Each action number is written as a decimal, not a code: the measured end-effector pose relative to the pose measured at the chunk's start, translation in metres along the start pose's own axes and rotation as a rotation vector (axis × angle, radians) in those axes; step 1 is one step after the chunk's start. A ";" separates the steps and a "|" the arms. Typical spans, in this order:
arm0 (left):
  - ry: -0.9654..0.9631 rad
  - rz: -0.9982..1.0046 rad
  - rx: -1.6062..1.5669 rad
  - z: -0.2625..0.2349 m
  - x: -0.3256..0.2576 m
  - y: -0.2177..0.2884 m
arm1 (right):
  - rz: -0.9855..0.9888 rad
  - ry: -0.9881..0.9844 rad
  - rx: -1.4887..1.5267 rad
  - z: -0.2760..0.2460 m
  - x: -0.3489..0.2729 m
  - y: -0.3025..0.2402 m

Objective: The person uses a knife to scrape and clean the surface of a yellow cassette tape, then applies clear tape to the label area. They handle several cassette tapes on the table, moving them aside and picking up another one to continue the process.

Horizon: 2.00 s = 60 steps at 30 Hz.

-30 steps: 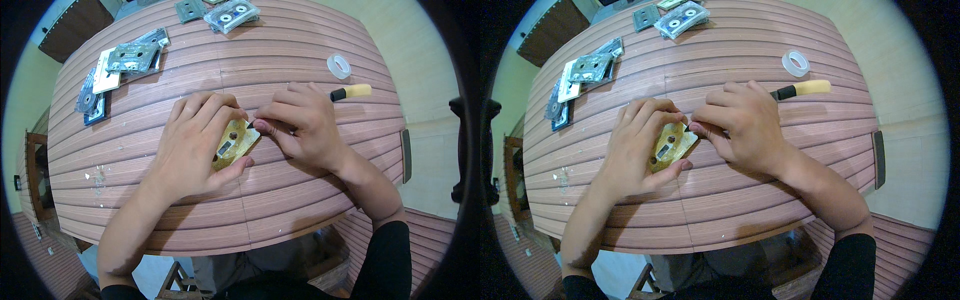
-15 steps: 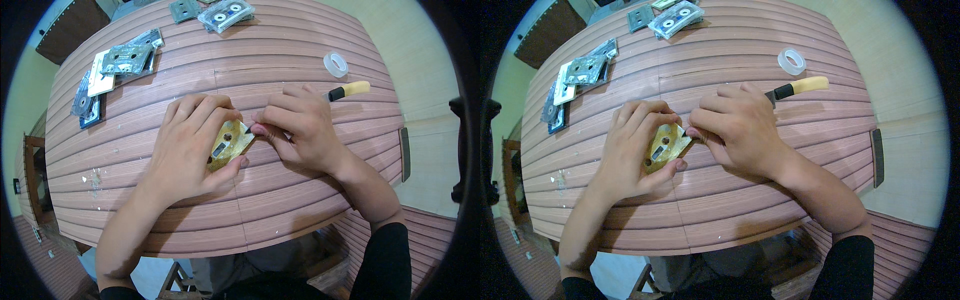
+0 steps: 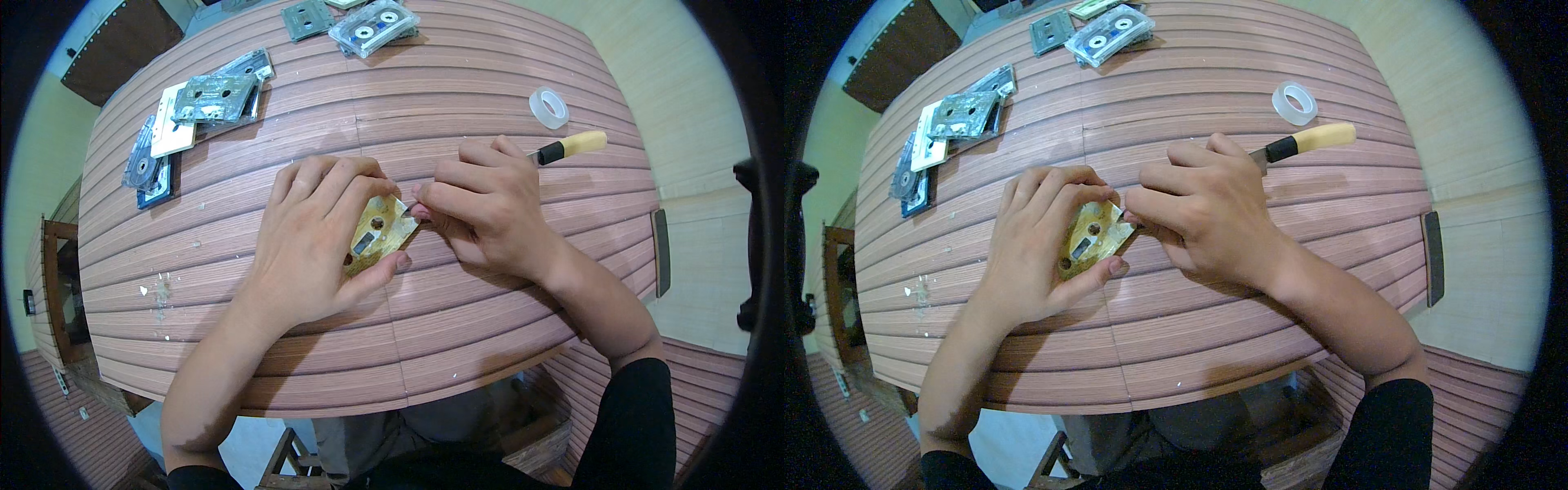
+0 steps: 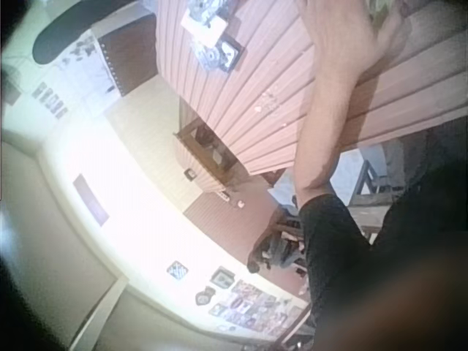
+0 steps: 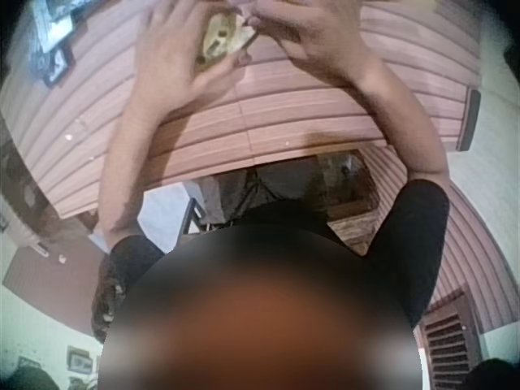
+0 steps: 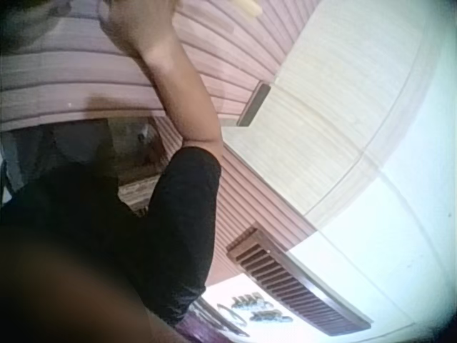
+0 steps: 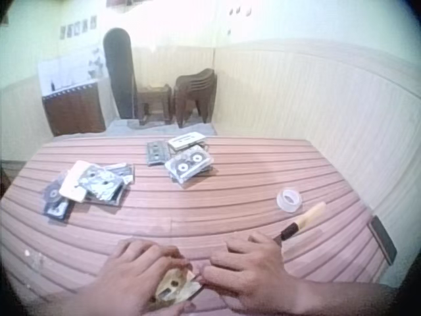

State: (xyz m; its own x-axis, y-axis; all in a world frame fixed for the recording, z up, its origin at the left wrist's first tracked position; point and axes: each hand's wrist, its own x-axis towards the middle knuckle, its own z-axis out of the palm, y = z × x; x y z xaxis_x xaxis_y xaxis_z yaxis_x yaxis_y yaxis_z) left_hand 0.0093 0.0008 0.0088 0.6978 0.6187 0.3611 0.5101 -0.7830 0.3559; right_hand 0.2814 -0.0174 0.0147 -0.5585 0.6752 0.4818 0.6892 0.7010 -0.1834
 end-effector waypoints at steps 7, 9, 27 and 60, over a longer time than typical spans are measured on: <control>0.012 -0.014 -0.029 0.004 0.000 -0.001 | 0.027 -0.004 0.025 -0.002 -0.004 -0.001; 0.014 -0.010 -0.045 0.005 0.000 0.000 | 0.029 0.029 0.015 0.000 -0.002 0.000; -0.016 -0.006 0.020 0.000 -0.001 0.001 | -0.080 0.076 0.028 0.006 0.002 0.005; 0.026 0.013 -0.141 0.007 0.001 -0.003 | 0.347 0.003 0.132 0.003 -0.001 -0.030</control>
State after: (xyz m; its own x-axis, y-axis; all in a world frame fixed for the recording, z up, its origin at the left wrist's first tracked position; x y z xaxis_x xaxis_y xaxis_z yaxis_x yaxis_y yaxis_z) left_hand 0.0122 0.0034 0.0016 0.6899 0.6110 0.3881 0.4238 -0.7756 0.4678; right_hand 0.2599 -0.0388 0.0168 -0.3007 0.8772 0.3743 0.7716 0.4544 -0.4451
